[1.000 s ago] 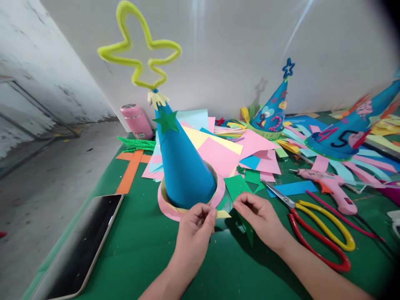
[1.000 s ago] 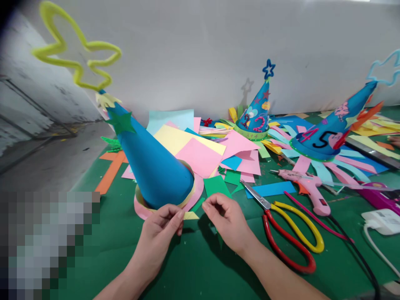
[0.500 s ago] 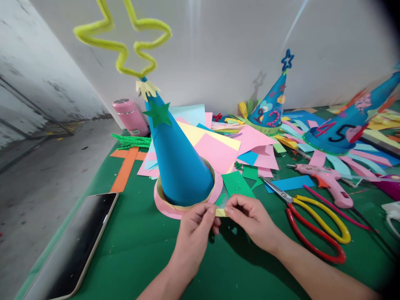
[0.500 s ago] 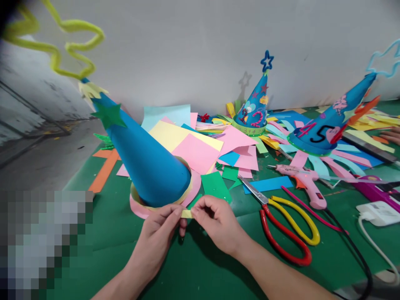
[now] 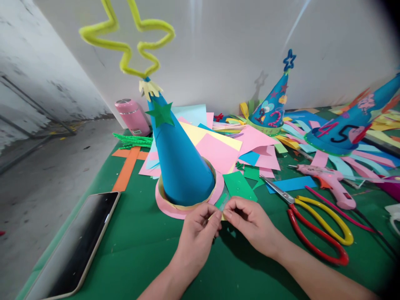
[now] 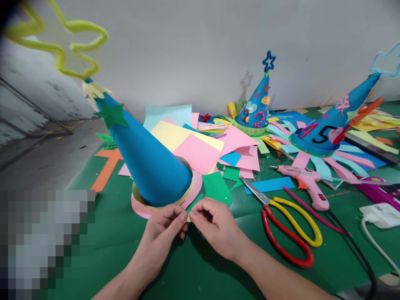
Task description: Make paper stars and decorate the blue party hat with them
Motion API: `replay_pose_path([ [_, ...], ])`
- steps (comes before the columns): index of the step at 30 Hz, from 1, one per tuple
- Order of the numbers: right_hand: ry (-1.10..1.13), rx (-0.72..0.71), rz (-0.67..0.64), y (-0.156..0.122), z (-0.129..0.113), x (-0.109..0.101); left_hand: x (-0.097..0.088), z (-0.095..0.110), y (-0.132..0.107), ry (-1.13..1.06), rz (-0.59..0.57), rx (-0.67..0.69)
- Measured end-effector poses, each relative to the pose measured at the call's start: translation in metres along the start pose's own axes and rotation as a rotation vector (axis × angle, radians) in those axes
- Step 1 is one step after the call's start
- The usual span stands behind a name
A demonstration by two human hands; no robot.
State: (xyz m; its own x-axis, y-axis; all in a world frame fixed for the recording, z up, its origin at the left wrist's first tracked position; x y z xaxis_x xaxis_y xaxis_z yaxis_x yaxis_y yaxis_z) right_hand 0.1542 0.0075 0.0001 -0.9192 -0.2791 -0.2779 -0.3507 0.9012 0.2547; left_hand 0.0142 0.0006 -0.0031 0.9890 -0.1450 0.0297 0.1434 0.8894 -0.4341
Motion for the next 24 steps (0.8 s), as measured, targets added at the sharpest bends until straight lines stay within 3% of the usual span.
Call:
replay_pose_path([
  [6, -0.055, -0.017, -0.011, 0.0, 0.0, -0.003, 0.0, 0.004, -0.002, 0.055, 0.012, 0.01],
  [17, -0.165, -0.184, 0.004, -0.001, -0.004, -0.004, -0.005, 0.003, 0.001, 0.11, -0.02, 0.079],
  [24, -0.155, -0.153, 0.002, -0.002, -0.003, -0.006, -0.004, 0.011, -0.001, 0.066, -0.055, 0.03],
])
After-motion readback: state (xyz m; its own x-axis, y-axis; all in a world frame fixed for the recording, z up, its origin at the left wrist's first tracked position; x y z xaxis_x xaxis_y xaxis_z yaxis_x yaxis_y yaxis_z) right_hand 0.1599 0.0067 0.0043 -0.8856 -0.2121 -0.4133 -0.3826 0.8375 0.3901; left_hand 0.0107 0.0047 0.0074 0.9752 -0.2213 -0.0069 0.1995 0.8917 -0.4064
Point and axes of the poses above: each hand's wrist, its own y-axis towards the middle knuckle, its own x-axis out of the palm, z = x × y, the point moved 1 cm from there along y, towards the middle knuckle, and after that the axes turned 14 degrees about -x, right-handed, at the moved point
